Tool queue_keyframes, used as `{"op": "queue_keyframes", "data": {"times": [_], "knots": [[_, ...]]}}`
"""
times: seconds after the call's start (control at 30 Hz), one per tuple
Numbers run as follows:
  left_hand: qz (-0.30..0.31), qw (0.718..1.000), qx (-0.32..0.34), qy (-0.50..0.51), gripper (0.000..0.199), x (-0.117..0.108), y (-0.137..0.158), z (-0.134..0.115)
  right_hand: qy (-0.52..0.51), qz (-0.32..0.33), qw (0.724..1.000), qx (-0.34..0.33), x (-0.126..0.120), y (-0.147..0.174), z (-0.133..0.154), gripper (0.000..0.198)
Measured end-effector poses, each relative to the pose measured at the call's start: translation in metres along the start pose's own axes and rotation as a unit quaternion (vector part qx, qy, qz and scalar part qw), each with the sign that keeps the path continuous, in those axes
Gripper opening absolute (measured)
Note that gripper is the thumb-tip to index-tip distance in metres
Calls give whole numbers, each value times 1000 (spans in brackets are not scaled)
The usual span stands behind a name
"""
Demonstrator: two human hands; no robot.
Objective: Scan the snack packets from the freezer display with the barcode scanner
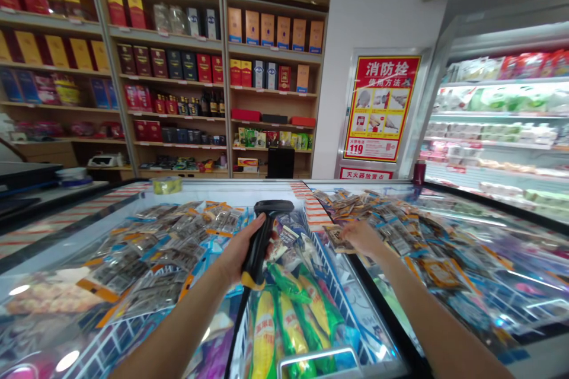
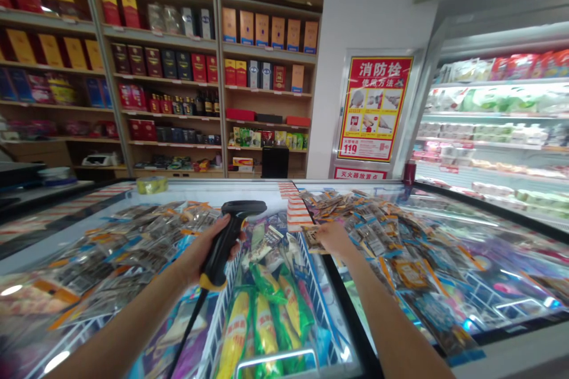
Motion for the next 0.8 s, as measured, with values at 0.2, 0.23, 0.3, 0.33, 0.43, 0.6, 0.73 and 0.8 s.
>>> {"op": "queue_keyframes", "data": {"times": [0.2,0.23,0.3,0.33,0.43,0.6,0.73,0.8], "knots": [[24,999,-32,25,29,17,-21,5,46,-72,996,10,18,2,15,30],[27,999,-40,22,29,20,-18,8,42,-68,997,-2,20,2,17,29],[31,998,-60,6,29,23,-10,13,19,-48,998,-24,22,1,17,22],[33,997,-69,-7,29,24,-5,16,3,-36,999,-32,22,0,15,20],[28,995,-84,-39,29,23,7,16,-55,-21,997,-46,14,-2,7,26],[10,995,-83,-59,29,19,12,6,-162,-53,985,1,2,-5,-17,21],[1,993,-94,-68,33,14,10,4,-279,-97,953,70,3,-10,-37,11],[1,992,-102,-80,35,13,11,6,-361,-105,922,89,7,-15,-40,23]]}}
Point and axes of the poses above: each hand's wrist, its own y-axis away from the middle knuckle, its own x-axis out of the palm, z = x × y, the point moved 7 cm from there along -y, towards the middle knuckle, and after that the axes turned 6 degrees about y, right-handed, at the moved point
